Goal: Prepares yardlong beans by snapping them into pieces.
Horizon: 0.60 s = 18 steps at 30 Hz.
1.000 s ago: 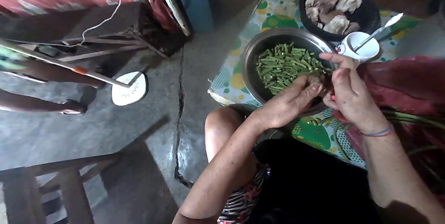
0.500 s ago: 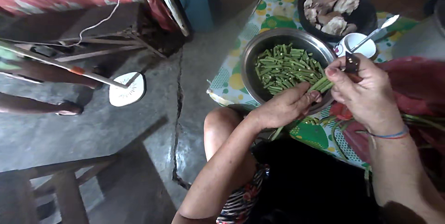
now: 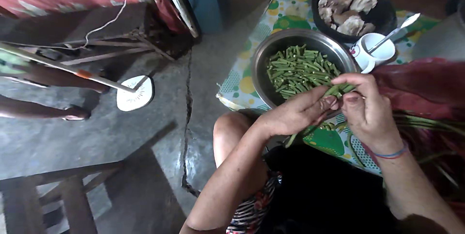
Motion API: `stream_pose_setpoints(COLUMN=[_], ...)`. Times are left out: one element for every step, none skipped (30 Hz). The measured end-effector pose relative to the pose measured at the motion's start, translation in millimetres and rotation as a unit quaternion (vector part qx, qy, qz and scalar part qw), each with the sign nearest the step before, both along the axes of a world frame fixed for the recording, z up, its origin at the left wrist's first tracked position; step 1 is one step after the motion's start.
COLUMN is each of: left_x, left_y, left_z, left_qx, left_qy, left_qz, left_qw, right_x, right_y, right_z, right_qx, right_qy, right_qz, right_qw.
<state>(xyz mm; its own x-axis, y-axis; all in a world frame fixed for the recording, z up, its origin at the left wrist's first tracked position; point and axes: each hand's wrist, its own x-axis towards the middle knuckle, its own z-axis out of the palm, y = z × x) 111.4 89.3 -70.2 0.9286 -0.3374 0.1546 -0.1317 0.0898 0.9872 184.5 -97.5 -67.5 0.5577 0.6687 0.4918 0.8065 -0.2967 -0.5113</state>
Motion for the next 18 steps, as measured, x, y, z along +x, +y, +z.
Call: stream_pose_setpoints(left_x=[0, 1, 1, 1, 1, 1, 1, 1, 1, 2, 2, 3, 3, 3, 3, 3, 3, 3], left_y=[-1, -2, -2, -2, -2, -3, -3, -5, -6, -6, -6, -5, -4, -3, -2, -2, -2, -3], left_z=[-1, -1, -2, -2, -2, -2, -1, -1, -1, -1, -1, -2, -3, -4, -4, -4, -4, -4], left_qx=[0.034, 0.060, 0.083, 0.100, 0.113, 0.123, 0.125, 0.121, 0.113, 0.107, 0.102, 0.100, 0.102, 0.105, 0.111, 0.114, 0.114, 0.108], left_qy=[-0.018, -0.032, -0.046, -0.057, -0.069, -0.082, -0.093, -0.096, -0.093, -0.085, -0.071, -0.055, -0.040, -0.027, -0.018, -0.012, -0.005, 0.005], left_qz=[0.015, 0.026, 0.035, 0.039, 0.043, 0.043, 0.040, 0.037, 0.035, 0.036, 0.040, 0.042, 0.046, 0.049, 0.050, 0.050, 0.045, 0.040], left_qw=[0.999, 0.997, 0.995, 0.993, 0.990, 0.988, 0.987, 0.987, 0.989, 0.990, 0.991, 0.993, 0.993, 0.993, 0.992, 0.992, 0.992, 0.993], right_x=[-1, -1, -1, -1, 0, 2, 6, 10, 15, 18, 20, 20, 19, 17, 14, 11, 9, 8], right_y=[2, 3, 5, 6, 8, 9, 10, 11, 12, 12, 11, 10, 9, 8, 8, 9, 9, 10], right_z=[-1, -2, -2, -2, -2, -1, -1, 0, 0, 0, 1, 2, 3, 4, 6, 8, 9, 9], right_qx=[-0.003, -0.007, -0.010, -0.012, -0.017, -0.024, -0.031, -0.039, -0.047, -0.049, -0.044, -0.036, -0.025, -0.014, -0.007, -0.005, -0.009, -0.014], right_qy=[0.006, 0.016, 0.030, 0.049, 0.070, 0.087, 0.103, 0.125, 0.145, 0.168, 0.186, 0.197, 0.196, 0.192, 0.187, 0.177, 0.167, 0.161], right_qz=[-0.013, -0.025, -0.034, -0.043, -0.053, -0.066, -0.078, -0.081, -0.082, -0.082, -0.079, -0.072, -0.058, -0.034, -0.012, -0.002, -0.004, -0.015], right_qw=[1.000, 1.000, 0.999, 0.998, 0.996, 0.994, 0.991, 0.988, 0.985, 0.981, 0.978, 0.977, 0.979, 0.981, 0.982, 0.984, 0.986, 0.987])
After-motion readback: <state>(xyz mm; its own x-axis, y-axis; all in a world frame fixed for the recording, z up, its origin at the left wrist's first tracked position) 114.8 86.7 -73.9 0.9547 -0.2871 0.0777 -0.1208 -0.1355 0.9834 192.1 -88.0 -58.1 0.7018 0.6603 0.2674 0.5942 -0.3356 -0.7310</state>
